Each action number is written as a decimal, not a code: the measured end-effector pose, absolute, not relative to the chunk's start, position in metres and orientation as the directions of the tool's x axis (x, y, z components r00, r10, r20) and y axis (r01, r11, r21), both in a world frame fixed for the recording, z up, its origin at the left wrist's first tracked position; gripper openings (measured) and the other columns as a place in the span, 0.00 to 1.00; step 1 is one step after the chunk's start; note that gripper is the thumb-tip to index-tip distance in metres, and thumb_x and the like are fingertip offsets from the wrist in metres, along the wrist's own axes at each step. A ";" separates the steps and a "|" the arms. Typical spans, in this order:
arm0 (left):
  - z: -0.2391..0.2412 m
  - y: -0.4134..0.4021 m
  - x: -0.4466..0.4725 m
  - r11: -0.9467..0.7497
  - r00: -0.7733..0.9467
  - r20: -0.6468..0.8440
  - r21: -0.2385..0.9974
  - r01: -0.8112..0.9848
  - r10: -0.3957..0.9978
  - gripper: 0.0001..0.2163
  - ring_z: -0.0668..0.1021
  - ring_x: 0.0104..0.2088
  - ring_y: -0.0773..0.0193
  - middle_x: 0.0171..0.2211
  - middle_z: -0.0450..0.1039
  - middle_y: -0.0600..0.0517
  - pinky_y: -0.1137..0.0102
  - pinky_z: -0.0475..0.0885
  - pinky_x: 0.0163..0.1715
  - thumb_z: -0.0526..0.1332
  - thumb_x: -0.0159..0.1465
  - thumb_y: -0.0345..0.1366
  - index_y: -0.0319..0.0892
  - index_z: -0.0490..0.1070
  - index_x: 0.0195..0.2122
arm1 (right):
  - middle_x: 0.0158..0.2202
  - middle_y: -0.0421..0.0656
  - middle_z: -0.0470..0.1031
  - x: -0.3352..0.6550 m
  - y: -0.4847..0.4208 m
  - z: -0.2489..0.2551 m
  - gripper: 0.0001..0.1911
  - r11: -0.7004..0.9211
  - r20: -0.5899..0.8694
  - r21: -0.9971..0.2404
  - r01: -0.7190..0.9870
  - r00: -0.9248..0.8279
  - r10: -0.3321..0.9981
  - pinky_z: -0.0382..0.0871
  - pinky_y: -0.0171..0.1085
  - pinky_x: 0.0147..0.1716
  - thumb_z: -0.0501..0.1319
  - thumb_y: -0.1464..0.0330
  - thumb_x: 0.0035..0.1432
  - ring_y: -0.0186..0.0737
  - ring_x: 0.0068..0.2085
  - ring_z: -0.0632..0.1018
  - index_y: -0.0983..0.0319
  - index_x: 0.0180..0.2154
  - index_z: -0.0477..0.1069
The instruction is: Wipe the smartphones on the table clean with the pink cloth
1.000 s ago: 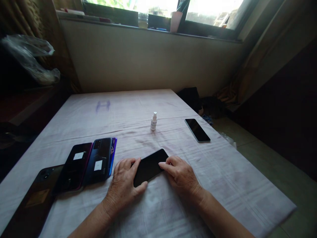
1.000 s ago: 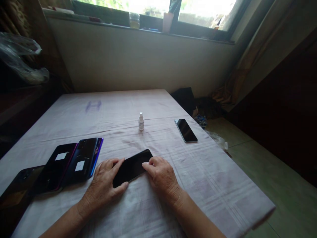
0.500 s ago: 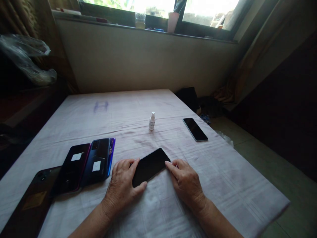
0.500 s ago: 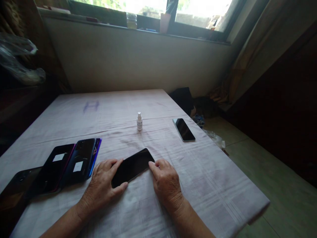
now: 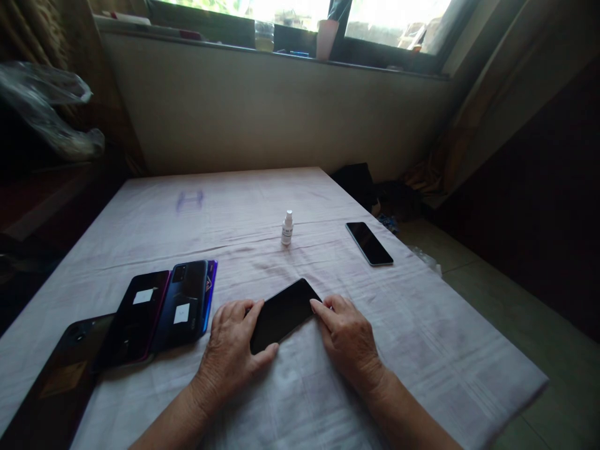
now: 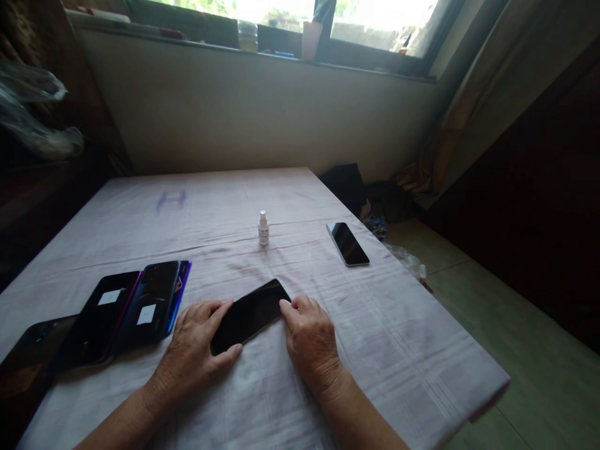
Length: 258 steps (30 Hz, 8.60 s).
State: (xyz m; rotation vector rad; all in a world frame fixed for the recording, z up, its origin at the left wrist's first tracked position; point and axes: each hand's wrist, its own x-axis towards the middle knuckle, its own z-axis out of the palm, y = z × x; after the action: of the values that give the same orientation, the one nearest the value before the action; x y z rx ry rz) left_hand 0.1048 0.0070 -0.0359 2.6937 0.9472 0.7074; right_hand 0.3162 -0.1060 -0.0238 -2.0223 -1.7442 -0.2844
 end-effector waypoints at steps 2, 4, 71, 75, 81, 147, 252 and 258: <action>-0.036 0.007 0.105 -0.779 0.687 0.368 0.328 0.534 0.626 0.29 0.72 0.50 0.45 0.48 0.71 0.44 0.49 0.66 0.54 0.68 0.52 0.40 0.42 0.67 0.56 | 0.34 0.45 0.73 0.309 -0.106 -0.023 0.15 -0.033 0.438 -0.205 0.978 0.122 0.891 0.66 0.36 0.36 0.55 0.76 0.62 0.41 0.36 0.72 0.59 0.45 0.77; -0.036 0.006 0.105 -0.779 0.689 0.365 0.326 0.536 0.627 0.30 0.72 0.50 0.45 0.48 0.71 0.43 0.50 0.66 0.54 0.68 0.52 0.39 0.41 0.67 0.56 | 0.35 0.45 0.73 0.306 -0.106 -0.023 0.15 0.016 0.441 -0.219 0.976 0.084 0.894 0.66 0.35 0.36 0.55 0.76 0.62 0.40 0.36 0.72 0.59 0.45 0.77; -0.037 0.007 0.105 -0.778 0.699 0.347 0.347 0.524 0.625 0.30 0.71 0.52 0.45 0.50 0.70 0.43 0.50 0.65 0.56 0.68 0.53 0.40 0.41 0.66 0.57 | 0.33 0.44 0.73 0.286 -0.109 -0.023 0.13 0.134 0.515 -0.161 0.978 -0.032 0.856 0.66 0.35 0.35 0.54 0.73 0.67 0.39 0.35 0.72 0.62 0.46 0.76; -0.035 0.007 0.105 -0.780 0.701 0.348 0.351 0.518 0.623 0.30 0.72 0.51 0.46 0.49 0.71 0.44 0.50 0.65 0.56 0.68 0.52 0.40 0.42 0.67 0.57 | 0.34 0.45 0.73 0.298 -0.108 -0.023 0.14 0.054 0.499 -0.175 0.983 0.041 0.866 0.65 0.35 0.35 0.54 0.76 0.64 0.40 0.35 0.72 0.61 0.45 0.77; -0.034 0.007 0.106 -0.775 0.704 0.335 0.362 0.518 0.626 0.30 0.72 0.52 0.45 0.49 0.71 0.43 0.49 0.65 0.56 0.68 0.52 0.39 0.40 0.67 0.57 | 0.34 0.45 0.72 0.296 -0.105 -0.023 0.13 0.007 0.483 -0.161 0.987 0.073 0.872 0.64 0.36 0.34 0.56 0.76 0.63 0.40 0.35 0.71 0.62 0.44 0.76; -0.040 0.006 0.103 -0.780 0.690 0.370 0.368 0.506 0.623 0.33 0.72 0.53 0.45 0.52 0.72 0.43 0.49 0.65 0.56 0.67 0.52 0.37 0.40 0.63 0.61 | 0.34 0.44 0.74 0.308 -0.070 -0.019 0.14 -0.106 0.403 -0.123 0.987 0.147 0.903 0.65 0.36 0.35 0.59 0.77 0.57 0.41 0.36 0.73 0.58 0.42 0.79; -0.055 0.003 0.073 -0.772 0.682 0.362 0.338 0.539 0.635 0.32 0.69 0.60 0.45 0.59 0.68 0.41 0.50 0.64 0.60 0.65 0.58 0.44 0.42 0.61 0.63 | 0.38 0.44 0.74 0.315 -0.093 -0.019 0.21 0.289 0.345 -0.358 0.888 -0.161 0.925 0.67 0.34 0.38 0.57 0.79 0.57 0.38 0.38 0.73 0.56 0.47 0.77; -0.054 0.003 0.073 -0.768 0.685 0.350 0.337 0.544 0.639 0.32 0.69 0.60 0.45 0.59 0.68 0.41 0.50 0.65 0.60 0.66 0.58 0.44 0.42 0.61 0.62 | 0.38 0.43 0.74 0.315 -0.102 -0.016 0.21 0.279 0.306 -0.345 0.896 -0.174 0.936 0.67 0.34 0.38 0.57 0.79 0.57 0.38 0.38 0.74 0.55 0.46 0.77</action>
State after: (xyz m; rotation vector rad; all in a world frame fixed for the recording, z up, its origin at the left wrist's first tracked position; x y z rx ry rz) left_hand 0.0731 0.0029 -0.0536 2.6902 0.9568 0.6749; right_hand 0.3147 -0.1020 -0.0157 -1.6450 -2.1008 0.1175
